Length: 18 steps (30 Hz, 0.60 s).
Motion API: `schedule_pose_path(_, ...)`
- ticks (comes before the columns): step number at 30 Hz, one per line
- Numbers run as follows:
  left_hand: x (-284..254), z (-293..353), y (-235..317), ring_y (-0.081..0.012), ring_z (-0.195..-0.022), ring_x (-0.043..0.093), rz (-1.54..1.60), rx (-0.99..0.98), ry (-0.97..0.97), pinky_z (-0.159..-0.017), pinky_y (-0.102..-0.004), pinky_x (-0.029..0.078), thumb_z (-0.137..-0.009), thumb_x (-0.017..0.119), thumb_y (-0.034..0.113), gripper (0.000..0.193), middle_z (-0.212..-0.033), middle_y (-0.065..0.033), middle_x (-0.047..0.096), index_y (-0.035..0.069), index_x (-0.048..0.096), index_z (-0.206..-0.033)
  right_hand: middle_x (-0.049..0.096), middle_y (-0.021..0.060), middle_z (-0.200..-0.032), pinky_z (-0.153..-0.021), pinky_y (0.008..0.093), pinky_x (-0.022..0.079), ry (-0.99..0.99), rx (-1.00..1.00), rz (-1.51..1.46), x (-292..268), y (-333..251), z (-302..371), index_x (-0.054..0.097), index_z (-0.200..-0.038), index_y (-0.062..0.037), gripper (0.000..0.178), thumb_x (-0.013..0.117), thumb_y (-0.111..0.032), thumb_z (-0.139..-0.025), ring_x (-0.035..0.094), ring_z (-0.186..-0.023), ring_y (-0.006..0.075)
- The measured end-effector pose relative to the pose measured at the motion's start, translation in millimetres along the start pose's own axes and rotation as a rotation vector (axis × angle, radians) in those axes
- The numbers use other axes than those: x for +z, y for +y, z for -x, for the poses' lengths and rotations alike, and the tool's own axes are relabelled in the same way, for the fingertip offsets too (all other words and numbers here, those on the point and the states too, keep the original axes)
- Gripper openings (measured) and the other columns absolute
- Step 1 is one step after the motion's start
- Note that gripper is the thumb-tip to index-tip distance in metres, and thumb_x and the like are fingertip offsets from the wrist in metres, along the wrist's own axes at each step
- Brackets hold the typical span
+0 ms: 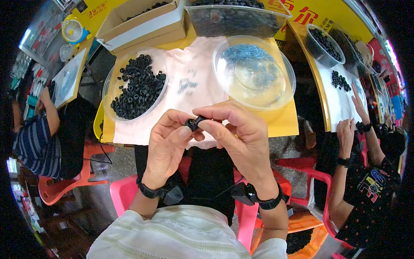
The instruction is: Assembling small plastic components by hand in a production line setting.
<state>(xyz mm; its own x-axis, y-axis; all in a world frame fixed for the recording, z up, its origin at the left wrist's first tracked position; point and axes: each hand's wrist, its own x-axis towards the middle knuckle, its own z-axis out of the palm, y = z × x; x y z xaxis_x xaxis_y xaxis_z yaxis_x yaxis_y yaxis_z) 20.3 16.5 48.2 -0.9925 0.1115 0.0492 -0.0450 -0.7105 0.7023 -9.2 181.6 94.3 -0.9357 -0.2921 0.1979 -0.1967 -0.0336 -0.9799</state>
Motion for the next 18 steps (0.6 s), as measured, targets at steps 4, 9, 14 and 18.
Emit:
schedule_pose_path(4,-2,2,4,-0.0178,-0.091,0.068,-0.051,-0.009,0.042,-0.085,-0.0311,0.056,-0.089,0.067,0.004,0.024,-0.101,-0.0111,0.067,-0.001,0.058,-0.11,0.065,0.0037,-0.094,-0.053,0.0154,0.041,-0.009,0.004,-0.026,2,3,-3,0.068,-0.107,0.0006,0.018,0.066,-0.003,-0.089,0.058,-0.071,0.0034)
schedule_pose_path(9,-5,3,7,-0.0151,-0.09,0.067,-0.055,-0.015,0.069,-0.085,-0.0288,0.055,-0.085,0.07,-0.001,0.025,-0.099,-0.0094,0.067,-0.002,0.06,-0.108,0.065,0.0048,-0.092,-0.057,0.0156,0.045,-0.046,0.025,-0.07,6,2,-7,0.067,-0.106,0.001,0.018,0.067,-0.001,-0.088,0.064,-0.077,0.0073)
schedule_pose_path(14,-9,4,8,-0.0144,-0.089,0.067,-0.082,-0.009,0.088,-0.083,-0.0276,0.056,-0.084,0.071,0.0,0.026,-0.098,-0.0092,0.067,-0.002,0.062,-0.108,0.065,0.0057,-0.091,-0.059,0.0177,0.048,-0.09,-0.044,0.022,5,5,-12,0.068,-0.103,0.0009,0.017,0.068,0.0,-0.086,0.066,-0.08,0.0097)
schedule_pose_path(18,-15,2,7,-0.0148,-0.089,0.067,-0.108,-0.013,0.09,-0.078,-0.0263,0.056,-0.084,0.072,0.001,0.026,-0.098,-0.0096,0.068,-0.002,0.062,-0.108,0.065,0.0057,-0.091,-0.059,0.0182,0.048,-0.101,-0.024,0.021,7,9,-12,0.069,-0.102,0.0007,0.016,0.069,0.0,-0.086,0.065,-0.079,0.009)
